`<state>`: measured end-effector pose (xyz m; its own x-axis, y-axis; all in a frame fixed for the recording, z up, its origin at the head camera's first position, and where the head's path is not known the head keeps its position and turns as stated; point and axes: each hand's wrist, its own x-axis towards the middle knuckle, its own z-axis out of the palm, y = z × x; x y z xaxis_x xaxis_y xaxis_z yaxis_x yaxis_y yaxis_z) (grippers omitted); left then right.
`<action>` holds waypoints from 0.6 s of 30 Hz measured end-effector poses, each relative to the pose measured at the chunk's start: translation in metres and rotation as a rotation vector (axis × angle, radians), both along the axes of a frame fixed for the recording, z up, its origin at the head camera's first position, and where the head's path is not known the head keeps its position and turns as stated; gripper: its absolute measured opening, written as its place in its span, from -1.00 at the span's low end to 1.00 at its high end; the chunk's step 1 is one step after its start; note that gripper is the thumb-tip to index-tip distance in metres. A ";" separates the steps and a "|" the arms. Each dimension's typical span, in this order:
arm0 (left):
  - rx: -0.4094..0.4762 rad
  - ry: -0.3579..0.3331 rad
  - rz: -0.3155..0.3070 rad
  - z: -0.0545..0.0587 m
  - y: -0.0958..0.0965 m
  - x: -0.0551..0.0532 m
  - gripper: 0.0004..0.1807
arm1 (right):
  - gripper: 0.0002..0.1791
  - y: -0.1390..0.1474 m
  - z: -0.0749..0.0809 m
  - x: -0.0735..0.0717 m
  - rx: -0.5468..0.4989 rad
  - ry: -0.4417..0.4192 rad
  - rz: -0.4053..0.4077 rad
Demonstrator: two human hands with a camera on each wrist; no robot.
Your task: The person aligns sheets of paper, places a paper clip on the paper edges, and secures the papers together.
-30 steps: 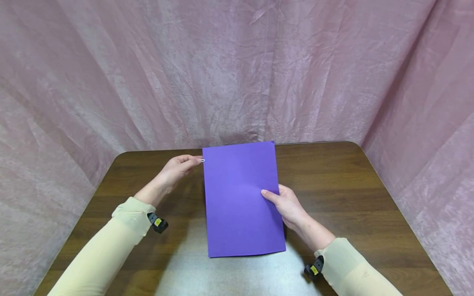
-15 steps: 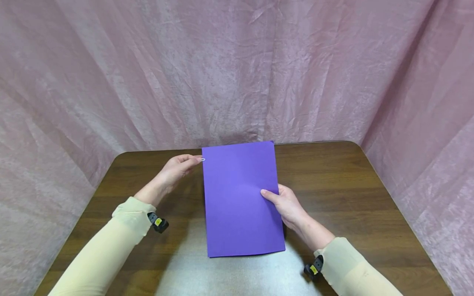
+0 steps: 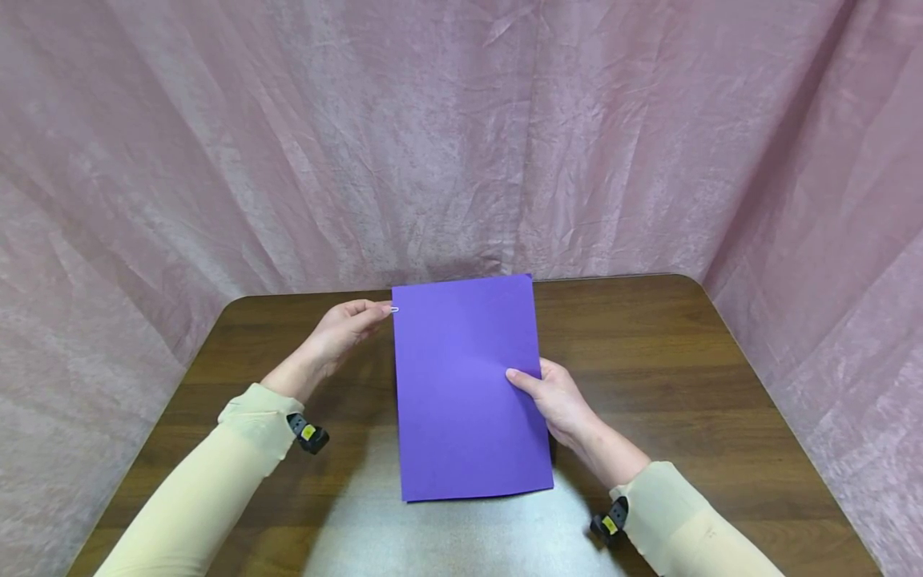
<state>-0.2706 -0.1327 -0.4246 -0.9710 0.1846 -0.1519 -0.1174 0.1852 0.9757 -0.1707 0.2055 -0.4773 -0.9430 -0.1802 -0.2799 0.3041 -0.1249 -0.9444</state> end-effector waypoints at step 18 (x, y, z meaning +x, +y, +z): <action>0.028 -0.001 0.007 -0.001 0.001 -0.002 -0.69 | -0.82 0.000 -0.001 -0.001 -0.023 0.006 0.001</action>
<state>-0.2726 -0.1315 -0.4255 -0.9721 0.1825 -0.1475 -0.1193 0.1570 0.9804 -0.1712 0.2051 -0.4788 -0.9446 -0.1874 -0.2696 0.2982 -0.1461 -0.9433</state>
